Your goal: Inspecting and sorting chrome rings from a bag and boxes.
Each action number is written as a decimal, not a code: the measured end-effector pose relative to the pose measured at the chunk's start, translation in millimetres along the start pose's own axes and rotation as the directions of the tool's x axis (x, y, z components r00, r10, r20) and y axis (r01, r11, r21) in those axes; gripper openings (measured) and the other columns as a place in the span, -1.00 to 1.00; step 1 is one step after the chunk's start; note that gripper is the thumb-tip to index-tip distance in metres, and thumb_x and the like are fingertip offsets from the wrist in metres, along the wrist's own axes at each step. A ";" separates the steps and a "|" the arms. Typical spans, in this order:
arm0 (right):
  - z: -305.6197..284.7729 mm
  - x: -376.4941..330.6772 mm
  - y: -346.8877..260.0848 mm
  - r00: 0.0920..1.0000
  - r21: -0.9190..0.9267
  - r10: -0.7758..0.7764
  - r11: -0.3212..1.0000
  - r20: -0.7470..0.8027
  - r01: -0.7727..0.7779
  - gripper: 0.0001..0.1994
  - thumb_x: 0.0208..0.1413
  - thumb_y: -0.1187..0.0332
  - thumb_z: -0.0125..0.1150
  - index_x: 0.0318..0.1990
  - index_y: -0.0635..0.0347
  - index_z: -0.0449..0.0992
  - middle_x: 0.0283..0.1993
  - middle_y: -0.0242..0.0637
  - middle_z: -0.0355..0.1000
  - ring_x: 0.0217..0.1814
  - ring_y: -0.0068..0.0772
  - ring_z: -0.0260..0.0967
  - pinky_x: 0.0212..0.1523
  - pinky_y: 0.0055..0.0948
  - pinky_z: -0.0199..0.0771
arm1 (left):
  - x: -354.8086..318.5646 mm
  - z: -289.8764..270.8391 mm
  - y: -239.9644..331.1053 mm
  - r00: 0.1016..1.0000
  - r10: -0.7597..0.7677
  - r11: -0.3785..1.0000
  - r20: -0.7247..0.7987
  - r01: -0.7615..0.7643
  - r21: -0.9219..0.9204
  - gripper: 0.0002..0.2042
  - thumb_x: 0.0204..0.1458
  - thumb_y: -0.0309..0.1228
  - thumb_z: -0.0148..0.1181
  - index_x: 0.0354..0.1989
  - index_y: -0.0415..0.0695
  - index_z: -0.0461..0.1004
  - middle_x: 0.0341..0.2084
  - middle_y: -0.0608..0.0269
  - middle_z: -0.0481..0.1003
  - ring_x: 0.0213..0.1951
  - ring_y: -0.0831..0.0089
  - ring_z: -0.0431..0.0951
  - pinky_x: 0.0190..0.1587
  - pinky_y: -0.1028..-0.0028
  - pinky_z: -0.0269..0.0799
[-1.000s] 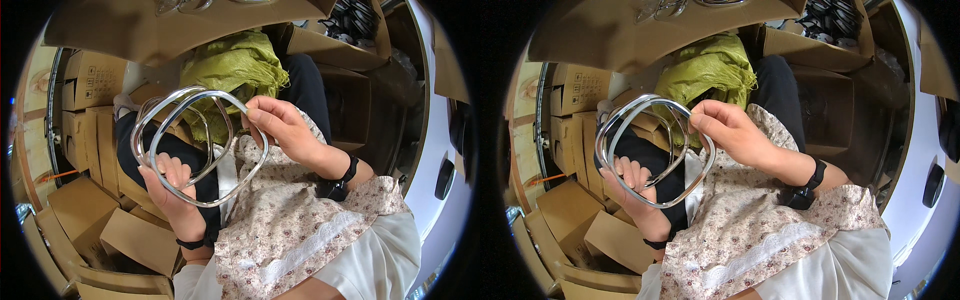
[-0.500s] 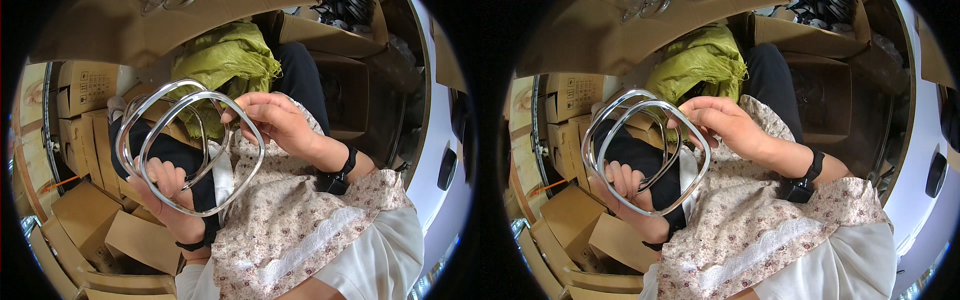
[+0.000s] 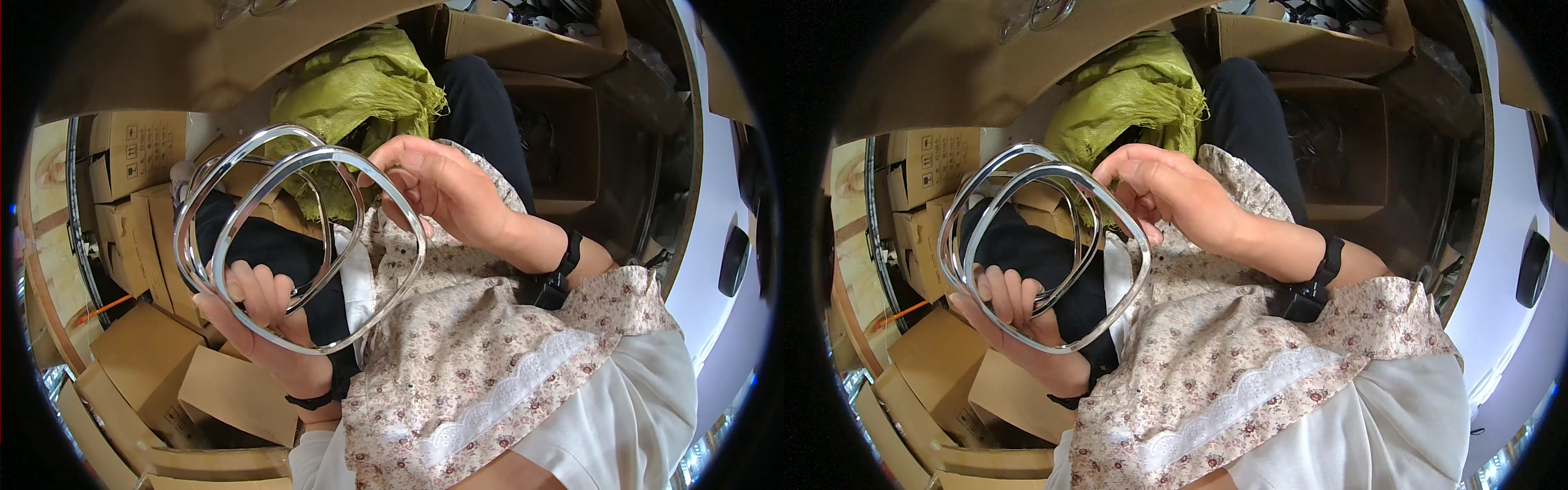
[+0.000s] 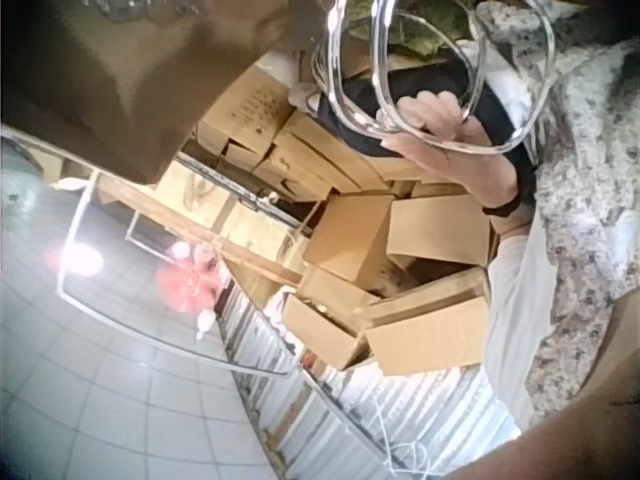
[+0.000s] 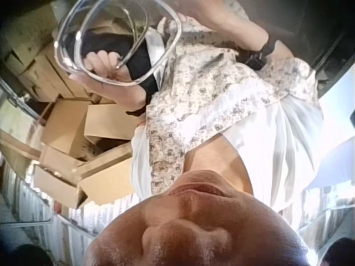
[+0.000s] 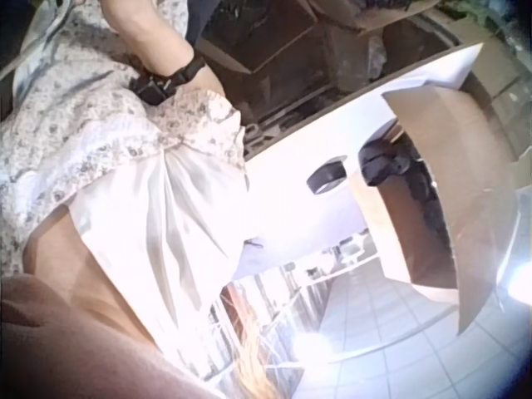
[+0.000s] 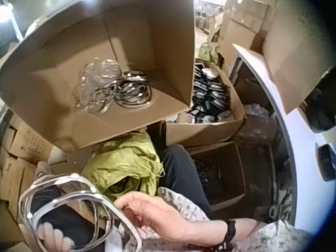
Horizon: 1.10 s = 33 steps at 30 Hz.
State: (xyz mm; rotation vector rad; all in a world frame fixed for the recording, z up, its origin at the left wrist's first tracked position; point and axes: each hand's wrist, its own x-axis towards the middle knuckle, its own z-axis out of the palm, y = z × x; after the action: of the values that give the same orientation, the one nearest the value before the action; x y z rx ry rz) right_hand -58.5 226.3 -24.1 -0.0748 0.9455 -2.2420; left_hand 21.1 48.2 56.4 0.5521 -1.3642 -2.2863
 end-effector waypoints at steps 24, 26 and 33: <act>-5.1 -12.0 0.3 0.990 0.003 -0.073 0.997 0.123 0.073 -0.69 0.22 0.35 0.09 0.07 0.25 0.35 -0.45 -0.43 0.40 -0.62 -0.74 0.24 -0.61 -0.73 0.20 | 23.7 -19.4 -0.9 0.959 -0.201 0.892 0.198 0.263 -0.368 -0.71 0.29 -0.18 -0.10 -0.33 -0.18 0.22 -0.69 0.42 0.12 -0.69 0.71 0.03 -0.67 0.71 -0.02; -4.3 -12.1 -1.8 0.991 -0.038 -0.067 0.997 0.111 0.072 -0.72 0.23 0.34 0.08 0.04 0.24 0.37 -0.45 -0.44 0.41 -0.63 -0.76 0.23 -0.63 -0.74 0.18 | 21.1 -13.6 0.7 0.966 -0.203 0.897 0.159 0.248 -0.366 -0.70 0.30 -0.18 -0.11 -0.34 -0.18 0.21 -0.69 0.41 0.12 -0.69 0.69 0.03 -0.68 0.69 -0.01; -4.6 -13.5 -3.6 0.998 -0.078 0.010 0.997 0.066 -0.005 -0.78 0.24 0.29 0.07 -0.07 0.21 0.43 -0.50 -0.50 0.37 -0.66 -0.80 0.16 -0.66 -0.75 0.12 | 15.6 -6.5 -0.7 0.981 -0.177 0.940 0.074 0.191 -0.282 -0.72 0.28 -0.20 -0.06 -0.33 -0.19 0.22 -0.69 0.42 0.11 -0.69 0.70 0.03 -0.67 0.69 -0.01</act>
State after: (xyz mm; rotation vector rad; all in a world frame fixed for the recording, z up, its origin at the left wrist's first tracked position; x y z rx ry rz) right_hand -51.8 239.3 -22.3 -0.1795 0.9953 -2.1817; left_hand 11.4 35.4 51.1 0.5501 -1.0072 -2.6049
